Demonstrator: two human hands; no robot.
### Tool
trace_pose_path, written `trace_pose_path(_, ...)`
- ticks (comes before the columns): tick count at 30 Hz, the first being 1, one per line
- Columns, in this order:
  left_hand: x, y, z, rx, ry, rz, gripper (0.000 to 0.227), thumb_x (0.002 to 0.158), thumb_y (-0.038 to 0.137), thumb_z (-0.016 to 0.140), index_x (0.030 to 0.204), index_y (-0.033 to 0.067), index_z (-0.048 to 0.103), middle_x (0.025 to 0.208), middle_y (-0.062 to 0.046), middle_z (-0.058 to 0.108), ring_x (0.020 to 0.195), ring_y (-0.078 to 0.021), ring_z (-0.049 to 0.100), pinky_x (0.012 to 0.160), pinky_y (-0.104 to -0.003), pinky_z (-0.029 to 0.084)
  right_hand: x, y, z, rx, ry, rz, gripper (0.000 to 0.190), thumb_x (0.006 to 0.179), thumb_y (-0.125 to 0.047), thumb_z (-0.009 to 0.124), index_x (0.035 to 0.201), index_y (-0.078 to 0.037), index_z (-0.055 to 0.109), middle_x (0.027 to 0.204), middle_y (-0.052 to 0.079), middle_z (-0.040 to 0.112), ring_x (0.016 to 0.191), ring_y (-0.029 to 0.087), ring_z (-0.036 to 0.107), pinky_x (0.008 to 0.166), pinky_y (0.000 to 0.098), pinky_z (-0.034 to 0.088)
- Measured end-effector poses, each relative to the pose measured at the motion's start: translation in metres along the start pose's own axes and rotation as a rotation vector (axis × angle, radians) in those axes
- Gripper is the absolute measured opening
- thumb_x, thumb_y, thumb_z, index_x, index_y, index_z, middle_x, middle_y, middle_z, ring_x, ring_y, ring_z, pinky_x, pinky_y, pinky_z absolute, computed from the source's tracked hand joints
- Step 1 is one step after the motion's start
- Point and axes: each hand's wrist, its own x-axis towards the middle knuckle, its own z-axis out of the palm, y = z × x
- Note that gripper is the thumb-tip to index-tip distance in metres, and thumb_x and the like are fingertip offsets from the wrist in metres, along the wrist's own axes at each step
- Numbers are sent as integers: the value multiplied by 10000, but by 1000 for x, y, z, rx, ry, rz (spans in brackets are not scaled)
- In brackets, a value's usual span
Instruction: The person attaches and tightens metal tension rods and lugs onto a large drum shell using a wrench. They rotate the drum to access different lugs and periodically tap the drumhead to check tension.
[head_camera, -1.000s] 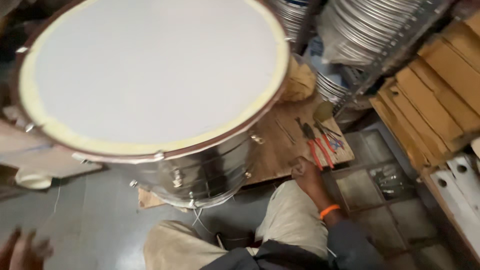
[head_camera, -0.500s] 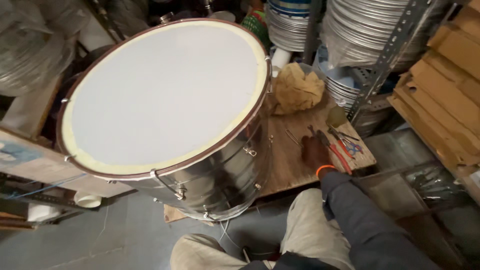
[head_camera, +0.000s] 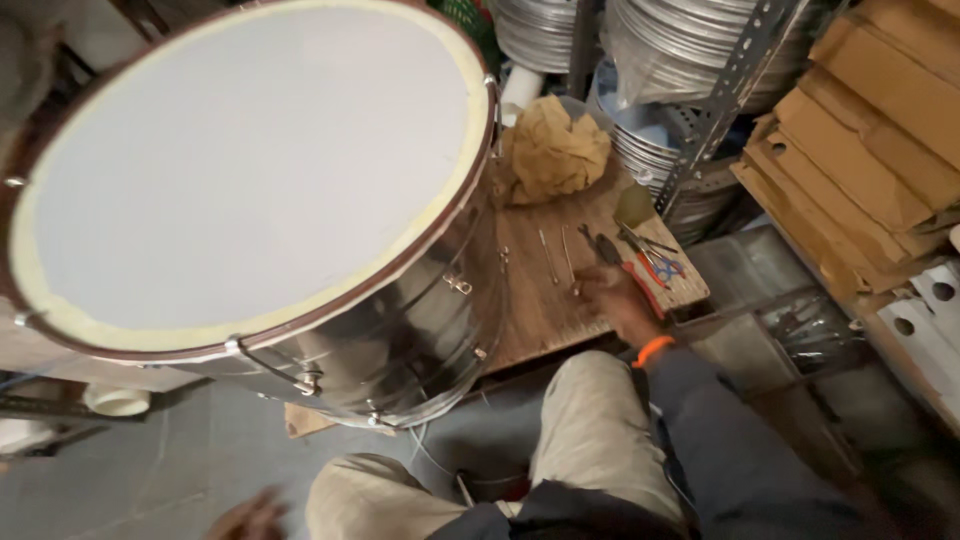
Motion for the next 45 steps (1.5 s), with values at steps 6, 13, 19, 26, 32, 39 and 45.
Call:
trace_pose_path(6, -37, -5, 216, -151, -532, 239, 281, 889, 183, 768, 1135, 49, 788, 1051, -44, 791, 863, -86, 723, 769, -268, 560, -104, 2, 26, 229, -154, -49, 146, 972, -51, 680, 1081, 44, 654, 927, 105, 726, 791, 176, 702, 700, 316, 588)
trace_pose_path(13, -45, 45, 338, -531, -721, 18, 242, 927, 148, 737, 1120, 12, 792, 773, 4, 627, 647, -80, 575, 534, -238, 458, -152, -14, 45, 306, -202, -103, 141, 957, -53, 667, 1089, -4, 665, 990, 71, 739, 864, 126, 693, 765, 289, 554)
trace_pose_path(19, -36, 13, 375, -305, -621, 177, 135, 922, 139, 741, 970, 21, 785, 819, -91, 715, 718, -205, 649, 625, -329, 516, -143, -4, 26, -235, -54, -282, 242, 902, -59, 674, 1131, 14, 702, 956, 77, 757, 862, 191, 702, 785, 338, 562)
trace_pose_path(26, -3, -13, 422, 358, -575, 668, 68, 889, 131, 668, 929, 114, 721, 1004, -124, 660, 987, -347, 649, 834, -449, 532, -89, -28, -47, -1259, 341, -392, 813, 764, -241, 817, 1426, 42, 439, 1288, 278, 552, 1218, 456, 507, 1013, 527, 433)
trace_pose_path(32, 1, -27, 448, 355, -545, 696, 82, 852, 140, 635, 909, 97, 675, 1006, -147, 628, 983, -363, 627, 814, -477, 532, -71, -32, -50, -1287, 173, -205, 814, 738, -219, 816, 1433, 3, 454, 1313, 277, 539, 1207, 476, 504, 997, 528, 431)
trace_pose_path(39, 12, -32, 454, 448, -652, 686, 76, 893, 105, 590, 904, 110, 665, 1017, -149, 631, 1011, -365, 613, 819, -487, 519, -53, 9, -90, -1213, 134, 80, 496, 781, -260, 755, 1182, -21, 588, 1033, 201, 661, 970, 413, 653, 803, 537, 533)
trace_pose_path(45, 6, -25, 462, 360, -647, 778, 140, 734, 99, 649, 874, 102, 651, 989, -147, 605, 1013, -365, 600, 806, -479, 519, -103, 63, -97, -208, 132, 136, 331, 939, -293, 629, 1127, -27, 573, 789, 65, 583, 601, 142, 615, 483, 362, 535)
